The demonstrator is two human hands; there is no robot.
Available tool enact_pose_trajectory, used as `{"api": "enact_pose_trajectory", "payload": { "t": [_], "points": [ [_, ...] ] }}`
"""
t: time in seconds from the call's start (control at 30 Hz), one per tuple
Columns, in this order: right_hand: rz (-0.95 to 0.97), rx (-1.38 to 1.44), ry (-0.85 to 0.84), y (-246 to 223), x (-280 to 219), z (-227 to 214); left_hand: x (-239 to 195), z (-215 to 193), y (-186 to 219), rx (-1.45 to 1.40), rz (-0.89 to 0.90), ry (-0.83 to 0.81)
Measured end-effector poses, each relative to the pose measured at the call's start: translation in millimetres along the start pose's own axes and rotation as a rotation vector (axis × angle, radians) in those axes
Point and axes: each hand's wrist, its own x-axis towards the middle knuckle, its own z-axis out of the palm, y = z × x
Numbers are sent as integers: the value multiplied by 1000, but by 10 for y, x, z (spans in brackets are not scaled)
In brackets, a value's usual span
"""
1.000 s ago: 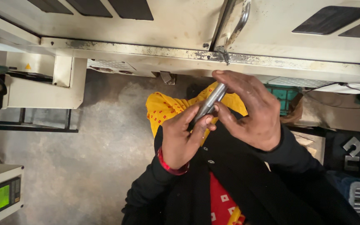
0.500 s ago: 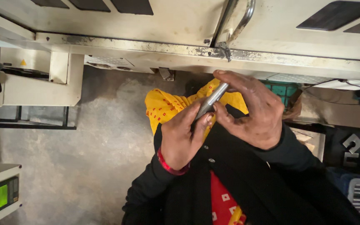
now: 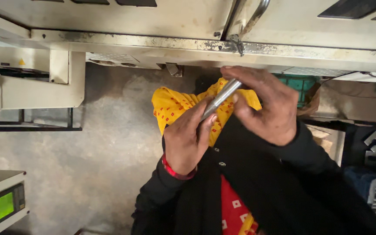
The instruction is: The person sits on the floor and handles cylindrical metal parts, selecting them from a toolbox and inserting them into slots on a machine door. The person then closes the door and holds the handles.
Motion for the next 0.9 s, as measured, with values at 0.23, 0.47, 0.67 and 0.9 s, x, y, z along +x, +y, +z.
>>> {"api": "enact_pose_trajectory", "payload": {
  "t": [0.23, 0.47, 0.67, 0.9],
  "points": [
    [-1, -2, -33, -154, -35, -38, 23, -18, 47, 209, 79, -19],
    [-13, 19, 10, -77, -72, 52, 28, -43, 89, 351, 183, 10],
    [-26, -11, 53, -54, -107, 132, 34, -49, 71, 408, 208, 1],
    [20, 91, 39, 57, -111, 196, 16, -29, 3, 411, 170, 3]
  ]
}}
